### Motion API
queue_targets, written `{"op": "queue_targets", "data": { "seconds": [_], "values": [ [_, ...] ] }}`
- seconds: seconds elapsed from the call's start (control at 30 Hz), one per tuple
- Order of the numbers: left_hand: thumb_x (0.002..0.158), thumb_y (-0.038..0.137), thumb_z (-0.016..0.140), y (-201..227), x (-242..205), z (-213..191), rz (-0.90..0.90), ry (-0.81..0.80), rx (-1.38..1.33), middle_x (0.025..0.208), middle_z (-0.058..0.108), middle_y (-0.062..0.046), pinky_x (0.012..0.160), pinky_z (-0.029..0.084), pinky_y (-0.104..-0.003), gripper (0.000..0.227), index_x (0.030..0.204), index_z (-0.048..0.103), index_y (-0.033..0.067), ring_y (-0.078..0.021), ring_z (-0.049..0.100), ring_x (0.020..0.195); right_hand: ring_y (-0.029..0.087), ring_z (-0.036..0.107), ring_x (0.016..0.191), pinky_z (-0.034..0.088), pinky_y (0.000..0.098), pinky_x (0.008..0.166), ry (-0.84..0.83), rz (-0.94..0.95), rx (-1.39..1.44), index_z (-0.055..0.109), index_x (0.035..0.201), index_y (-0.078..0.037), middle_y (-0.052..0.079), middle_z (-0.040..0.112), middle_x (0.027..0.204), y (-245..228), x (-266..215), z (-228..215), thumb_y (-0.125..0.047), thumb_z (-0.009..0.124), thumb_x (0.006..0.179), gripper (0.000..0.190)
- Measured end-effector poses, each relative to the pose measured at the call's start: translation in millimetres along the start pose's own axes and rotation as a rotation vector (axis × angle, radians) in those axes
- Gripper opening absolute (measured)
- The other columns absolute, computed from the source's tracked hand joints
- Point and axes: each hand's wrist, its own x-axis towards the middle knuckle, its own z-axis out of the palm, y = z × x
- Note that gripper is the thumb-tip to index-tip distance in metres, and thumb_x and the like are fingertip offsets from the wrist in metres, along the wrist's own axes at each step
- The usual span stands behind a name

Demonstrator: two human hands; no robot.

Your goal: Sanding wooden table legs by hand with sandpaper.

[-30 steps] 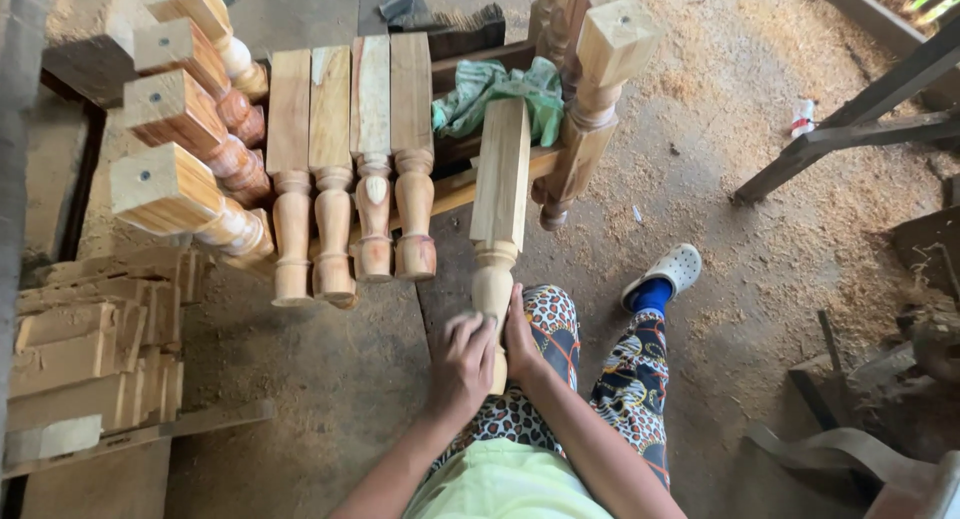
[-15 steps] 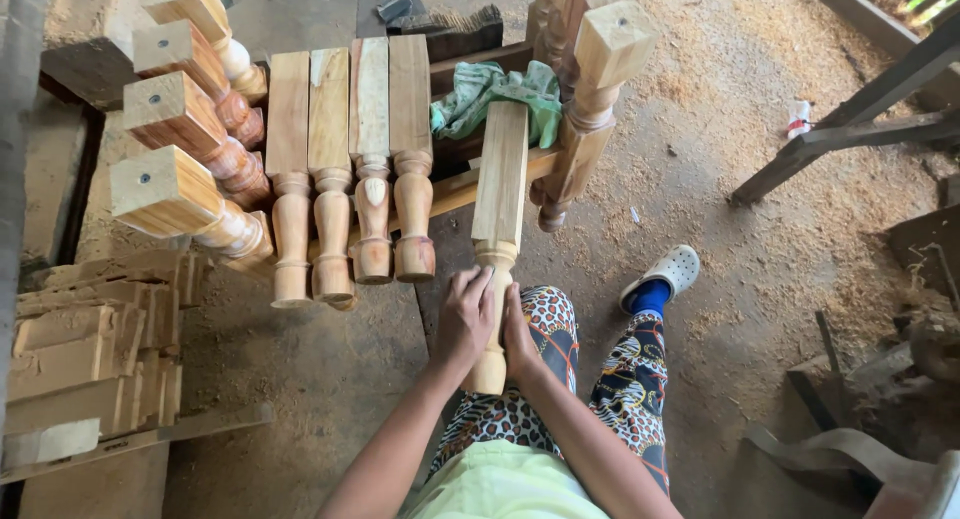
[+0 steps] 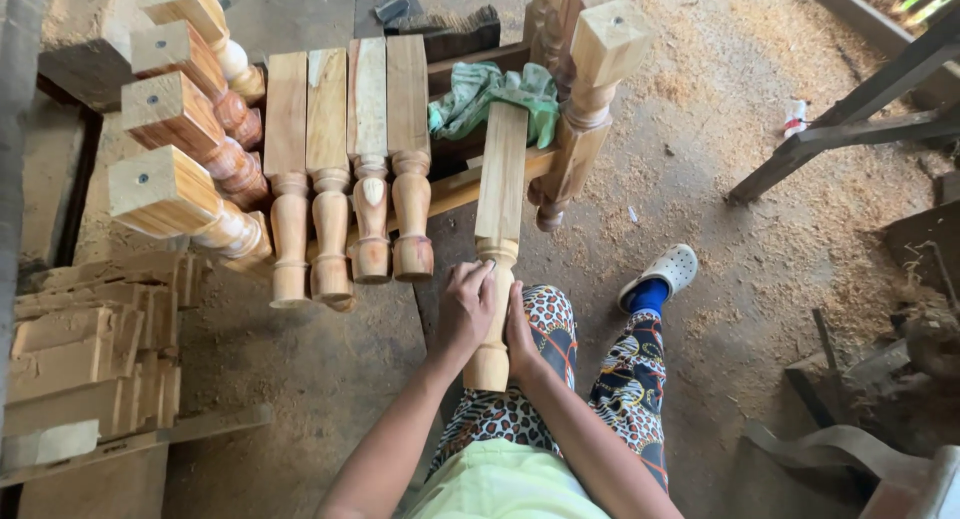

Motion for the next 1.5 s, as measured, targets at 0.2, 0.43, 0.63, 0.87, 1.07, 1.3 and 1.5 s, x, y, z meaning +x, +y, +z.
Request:
{"op": "queue_targets", "data": {
  "seconds": [0.2,0.43,0.63,0.87,1.07,1.3,1.5],
  "values": [
    [0.1,0.015,0.062,21,-38,-23,-0.023,-0.045,0.039,0.106,0.07,-0.015,0.087,0.052,-0.04,0.025,0.119,0.075,0.0055,-0.0296,0.067,0.105,0.035,0.07,0.109,0.057,0.0505,0.095,-0.023,0.052,0.018,0.063,0.137,-0.011,0.019,0.069,0.126,11,16,-6,-0.086,0.056,0.08,0.095],
    [0.1,0.017,0.063,36,-54,-33,0.048,-0.036,0.144,0.108,0.067,-0.009,0.089,0.05,-0.036,0.023,0.116,0.077,0.0091,-0.0232,0.064,0.108,0.034,0.067,0.118,0.054,0.0492,0.101,-0.028,0.031,0.015,0.055,0.147,-0.014,0.02,0.065,0.136,21,35,-10,-0.084,0.057,0.083,0.095],
    [0.097,0.017,0.065,10,-1,9,0.084,0.016,0.142,0.112,0.067,-0.014,0.091,0.05,-0.042,0.024,0.116,0.075,0.0063,-0.0327,0.064,0.109,0.031,0.066,0.121,0.055,0.0489,0.103,-0.039,0.01,0.011,0.054,0.147,-0.013,0.018,0.063,0.139,-5,-37,15,-0.081,0.056,0.084,0.093],
    [0.084,0.007,0.074,51,-58,-44,0.174,-0.062,0.243,0.117,0.065,-0.014,0.092,0.049,-0.043,0.034,0.117,0.071,0.0009,-0.0298,0.06,0.111,0.023,0.061,0.087,0.051,0.0368,0.075,-0.24,-0.141,-0.014,0.061,0.123,-0.002,0.015,0.064,0.1,11,-21,7,-0.07,0.036,0.094,0.079],
    [0.083,0.004,0.072,45,-36,-36,0.112,0.001,0.205,0.111,0.067,-0.014,0.092,0.051,-0.043,0.031,0.114,0.072,0.0004,-0.0306,0.063,0.107,0.023,0.055,0.121,0.04,0.034,0.107,-0.181,-0.19,-0.025,0.049,0.145,0.0,0.016,0.057,0.142,8,-28,14,-0.06,0.033,0.097,0.079],
    [0.093,0.011,0.068,33,2,-9,0.051,0.008,0.094,0.111,0.066,-0.019,0.09,0.055,-0.041,0.027,0.115,0.072,-0.0043,-0.0311,0.063,0.1,0.028,0.061,0.115,0.05,0.0395,0.094,-0.152,-0.059,-0.003,0.052,0.148,-0.012,0.019,0.061,0.141,0,-45,16,-0.069,0.033,0.09,0.084],
    [0.087,0.004,0.069,58,-56,-52,0.054,-0.032,0.052,0.113,0.066,-0.016,0.094,0.052,-0.041,0.03,0.117,0.07,-0.0021,-0.0315,0.062,0.107,0.021,0.059,0.101,0.048,0.0346,0.092,-0.192,-0.147,-0.001,0.056,0.131,-0.001,0.014,0.062,0.123,12,-18,4,-0.062,0.036,0.098,0.073]
  ]
}}
